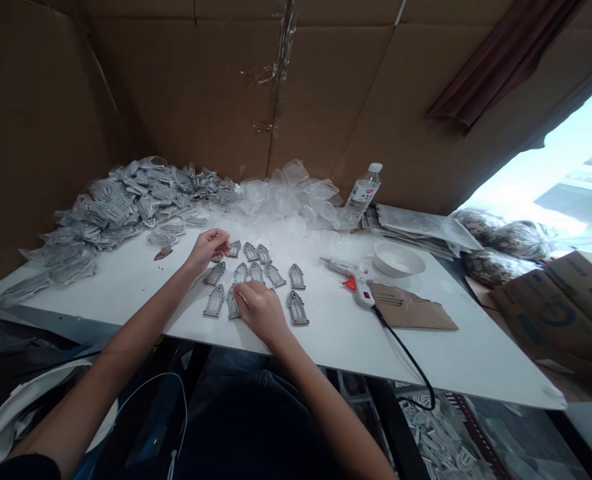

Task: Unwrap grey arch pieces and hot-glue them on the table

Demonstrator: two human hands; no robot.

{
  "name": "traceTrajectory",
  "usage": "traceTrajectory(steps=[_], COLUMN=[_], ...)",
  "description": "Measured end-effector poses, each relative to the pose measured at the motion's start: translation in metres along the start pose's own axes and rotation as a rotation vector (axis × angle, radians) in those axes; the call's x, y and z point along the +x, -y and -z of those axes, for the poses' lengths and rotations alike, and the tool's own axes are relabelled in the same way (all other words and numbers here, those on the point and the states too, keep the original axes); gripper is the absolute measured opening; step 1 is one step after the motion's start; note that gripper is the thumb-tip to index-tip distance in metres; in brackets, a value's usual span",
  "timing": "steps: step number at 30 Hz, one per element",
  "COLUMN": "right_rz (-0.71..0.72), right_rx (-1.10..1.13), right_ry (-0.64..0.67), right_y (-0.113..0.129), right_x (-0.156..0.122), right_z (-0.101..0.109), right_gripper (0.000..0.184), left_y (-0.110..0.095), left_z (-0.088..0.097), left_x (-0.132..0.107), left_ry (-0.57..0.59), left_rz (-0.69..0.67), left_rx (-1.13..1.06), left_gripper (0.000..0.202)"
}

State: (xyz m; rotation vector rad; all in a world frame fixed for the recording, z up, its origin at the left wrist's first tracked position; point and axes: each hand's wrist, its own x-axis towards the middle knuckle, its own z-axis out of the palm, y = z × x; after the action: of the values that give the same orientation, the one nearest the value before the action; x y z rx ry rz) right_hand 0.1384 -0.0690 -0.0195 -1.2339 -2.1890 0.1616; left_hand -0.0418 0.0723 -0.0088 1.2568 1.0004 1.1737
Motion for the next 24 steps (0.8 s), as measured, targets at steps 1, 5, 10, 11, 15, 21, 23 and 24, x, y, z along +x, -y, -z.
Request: traceTrajectory(steps=[1, 5, 10, 11, 15, 21, 23, 24], right_rz=[0.012, 0.067, 0.110, 0.116, 0.177, 0.202, 0.200, 0.200], right_rx=[0.005, 0.026, 0.054, 0.055, 0.061, 0.044, 0.040, 0.038], right_ry=[0.014, 0.088, 0.119, 0.119, 0.184, 0.246, 0.252, 0.254], right_y=[-0.003, -0.010, -0.002, 0.001, 0.012, 0.018, 0.016, 0.016], right_x=[-0.002, -0.008, -0.003, 0.000, 0.013, 0.016, 0.014, 0.014], right_z=[0.002, 0.001, -0.002, -0.003, -0.009, -0.016, -0.016, -0.016], right_gripper=[0.022, 0.018, 0.020, 0.020, 0.029, 0.031, 0.026, 0.024], left_y=[0.000, 0.001, 0.000, 0.000, -0.002, -0.005, -0.005, -0.004], left_z=[0.000, -0.001, -0.001, -0.001, -0.001, -0.003, -0.003, -0.003], left_x=[0.000, 0.000, -0.002, -0.002, -0.003, -0.004, -0.003, -0.003], left_ry=[0.000, 0.004, 0.011, 0.012, 0.015, 0.015, 0.016, 0.017], left_rz=[0.000, -0.003, -0.011, -0.013, -0.014, -0.002, 0.004, 0.005], left_rx=[0.001, 0.006, 0.005, 0.004, 0.004, 0.014, 0.014, 0.014], left_gripper=[0.023, 0.023, 0.024, 0.024, 0.024, 0.022, 0.022, 0.022])
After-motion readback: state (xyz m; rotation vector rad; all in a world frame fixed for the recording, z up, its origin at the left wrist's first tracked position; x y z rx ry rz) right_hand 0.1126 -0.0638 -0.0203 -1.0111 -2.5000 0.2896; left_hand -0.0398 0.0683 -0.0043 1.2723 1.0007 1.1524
